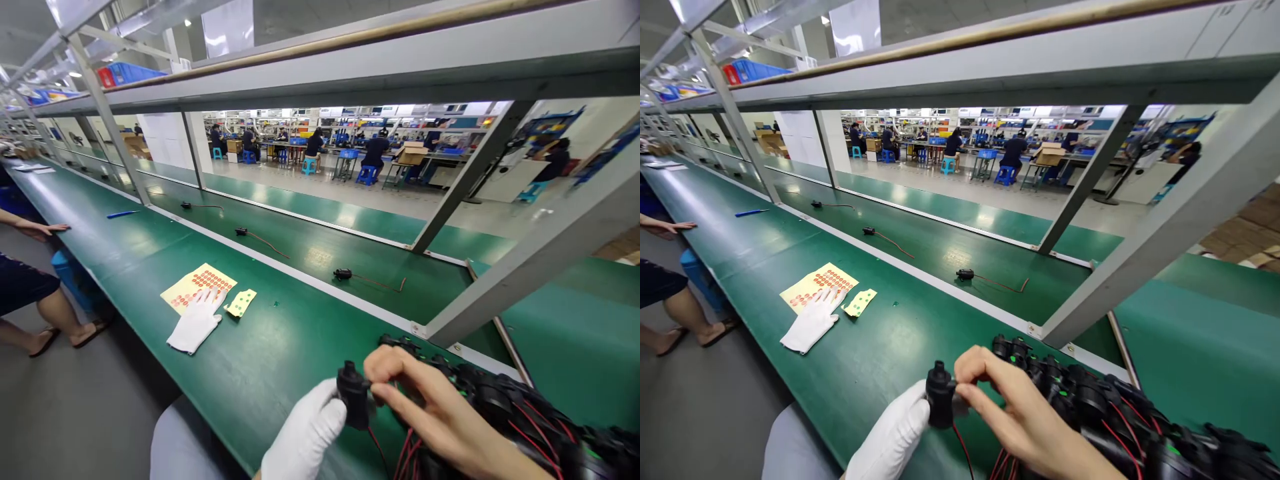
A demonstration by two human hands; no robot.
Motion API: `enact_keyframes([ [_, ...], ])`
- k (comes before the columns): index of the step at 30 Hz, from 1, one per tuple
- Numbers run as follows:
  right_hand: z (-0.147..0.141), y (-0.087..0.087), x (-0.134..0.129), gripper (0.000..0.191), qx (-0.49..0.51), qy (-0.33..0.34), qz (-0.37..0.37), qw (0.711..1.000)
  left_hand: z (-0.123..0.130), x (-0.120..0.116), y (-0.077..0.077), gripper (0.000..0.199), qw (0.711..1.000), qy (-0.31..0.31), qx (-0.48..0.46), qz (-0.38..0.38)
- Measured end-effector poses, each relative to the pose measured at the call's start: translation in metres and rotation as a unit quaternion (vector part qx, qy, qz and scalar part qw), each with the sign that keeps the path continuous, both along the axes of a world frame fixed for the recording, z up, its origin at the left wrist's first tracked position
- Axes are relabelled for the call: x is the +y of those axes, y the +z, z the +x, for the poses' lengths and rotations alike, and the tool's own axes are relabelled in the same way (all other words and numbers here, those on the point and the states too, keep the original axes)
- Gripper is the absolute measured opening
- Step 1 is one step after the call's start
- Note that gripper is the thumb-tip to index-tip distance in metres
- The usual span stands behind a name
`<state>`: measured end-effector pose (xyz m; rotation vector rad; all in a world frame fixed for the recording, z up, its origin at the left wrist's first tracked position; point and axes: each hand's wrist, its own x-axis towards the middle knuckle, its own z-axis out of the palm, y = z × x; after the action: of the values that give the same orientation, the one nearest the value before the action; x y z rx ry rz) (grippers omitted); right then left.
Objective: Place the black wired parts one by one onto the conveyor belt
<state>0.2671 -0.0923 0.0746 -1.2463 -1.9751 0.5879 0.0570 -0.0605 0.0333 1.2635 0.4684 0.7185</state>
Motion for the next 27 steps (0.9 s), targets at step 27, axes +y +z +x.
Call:
enact_keyframes([
  [27,-0.036,-0.007,0.091,0.013,-0.219,0.006,-0.029,0.975,-0.065,-0.006,-0.036,0.068,0.983,0.155,-0.033,-0.092],
])
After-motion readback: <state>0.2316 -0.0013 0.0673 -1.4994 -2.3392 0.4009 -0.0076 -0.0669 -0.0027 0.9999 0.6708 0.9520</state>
